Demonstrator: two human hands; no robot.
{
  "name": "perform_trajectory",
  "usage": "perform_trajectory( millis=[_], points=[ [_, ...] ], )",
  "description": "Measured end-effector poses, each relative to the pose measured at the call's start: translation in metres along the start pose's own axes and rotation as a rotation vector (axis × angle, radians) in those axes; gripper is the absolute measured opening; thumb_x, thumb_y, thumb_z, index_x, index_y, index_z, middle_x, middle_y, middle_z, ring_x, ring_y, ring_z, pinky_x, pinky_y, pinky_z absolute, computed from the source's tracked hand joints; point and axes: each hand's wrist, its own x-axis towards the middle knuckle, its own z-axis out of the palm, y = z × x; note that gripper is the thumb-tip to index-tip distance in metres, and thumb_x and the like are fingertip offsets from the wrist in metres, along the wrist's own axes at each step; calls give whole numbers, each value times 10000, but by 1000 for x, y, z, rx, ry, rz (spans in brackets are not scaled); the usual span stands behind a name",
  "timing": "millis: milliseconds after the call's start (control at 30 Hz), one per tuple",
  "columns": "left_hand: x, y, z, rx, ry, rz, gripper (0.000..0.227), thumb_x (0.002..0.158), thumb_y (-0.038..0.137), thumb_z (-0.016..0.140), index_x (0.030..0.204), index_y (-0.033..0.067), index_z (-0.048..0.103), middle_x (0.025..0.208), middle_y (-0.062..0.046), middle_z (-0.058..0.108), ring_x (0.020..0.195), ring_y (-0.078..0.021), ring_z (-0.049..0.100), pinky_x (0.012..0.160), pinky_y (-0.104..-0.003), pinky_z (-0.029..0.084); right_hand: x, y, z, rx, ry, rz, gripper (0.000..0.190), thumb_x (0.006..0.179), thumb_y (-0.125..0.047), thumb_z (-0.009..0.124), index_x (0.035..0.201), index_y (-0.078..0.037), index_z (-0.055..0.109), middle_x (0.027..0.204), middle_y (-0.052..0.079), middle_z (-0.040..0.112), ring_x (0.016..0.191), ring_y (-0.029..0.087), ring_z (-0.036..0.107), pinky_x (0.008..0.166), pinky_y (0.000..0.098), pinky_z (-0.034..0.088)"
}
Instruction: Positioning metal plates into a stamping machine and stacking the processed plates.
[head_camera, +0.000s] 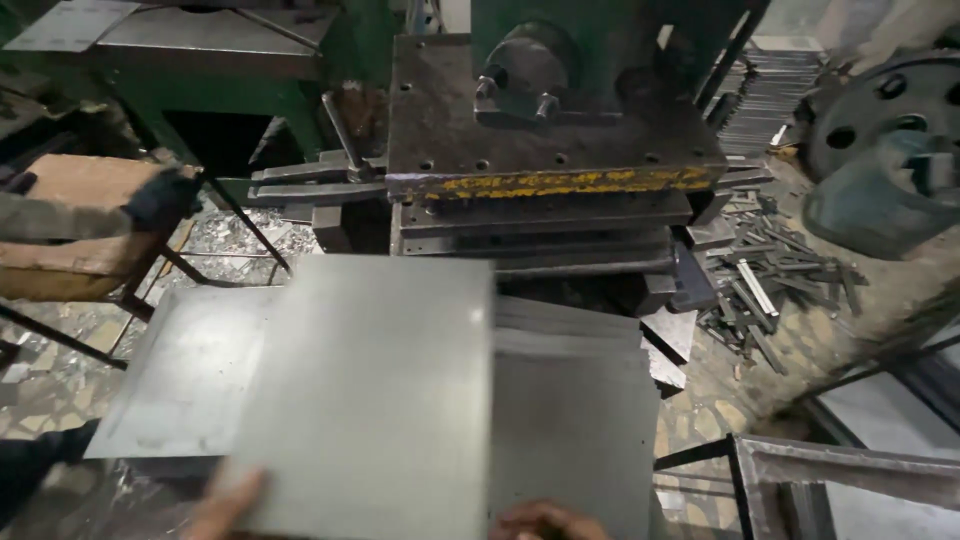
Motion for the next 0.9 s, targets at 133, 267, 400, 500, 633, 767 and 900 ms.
perform_trajectory(
  millis=[133,267,400,500,633,767,900],
  points=[
    [-8,-27,246,-90,128,-147,529,877,-106,500,1403,-51,472,1217,-282,559,1077,-359,546,993,-503,424,5,-67,12,402,152,268,876,686,-244,931,1413,25,523,1252,266,788,1145,373,802,1020,489,622],
    [-34,-5,364,-90,114,-339,574,906,5,494,1470,-22,392,1335,-284,490,1198,-392,506,1034,-554,428,15,-255,11,226,488,177,426,856,-319,644,968,59,807,753,201,856,660,291,783,720,378,615],
    [4,-27,368,-77,-104,-224,427,927,73,573,1336,-38,519,1195,-225,589,1054,-329,593,975,-479,513,47,-298,-16,722,430,21,232,991,-64,597,998,162,653,904,221,679,795,272,655,777,376,564],
    [35,-29,377,-49,-81,-169,437,943,89,653,1340,-66,554,1169,-246,608,1026,-379,648,944,-492,561,97,-304,-27,752,496,65,186,965,-86,659,996,88,599,899,170,654,805,264,668,778,353,546],
    [82,-36,378,-46,-26,-146,403,978,54,671,1324,-123,568,1165,-305,637,1025,-457,722,884,-516,627,166,-288,-46,634,470,130,176,969,-157,696,949,-14,595,828,80,677,697,178,635,604,282,418],
    [95,-31,388,70,17,-119,404,976,81,681,1305,-128,574,1143,-284,680,999,-395,752,876,-461,651,218,-254,-56,703,526,71,298,904,-104,772,1077,4,555,870,148,698,733,256,716,581,310,410],
    [99,-36,391,120,22,-71,375,993,78,644,1300,-129,585,1130,-278,657,996,-376,754,862,-425,656,220,-255,-58,745,535,105,314,911,-83,740,1127,20,537,902,155,656,770,282,744,611,286,500]
  ],
)
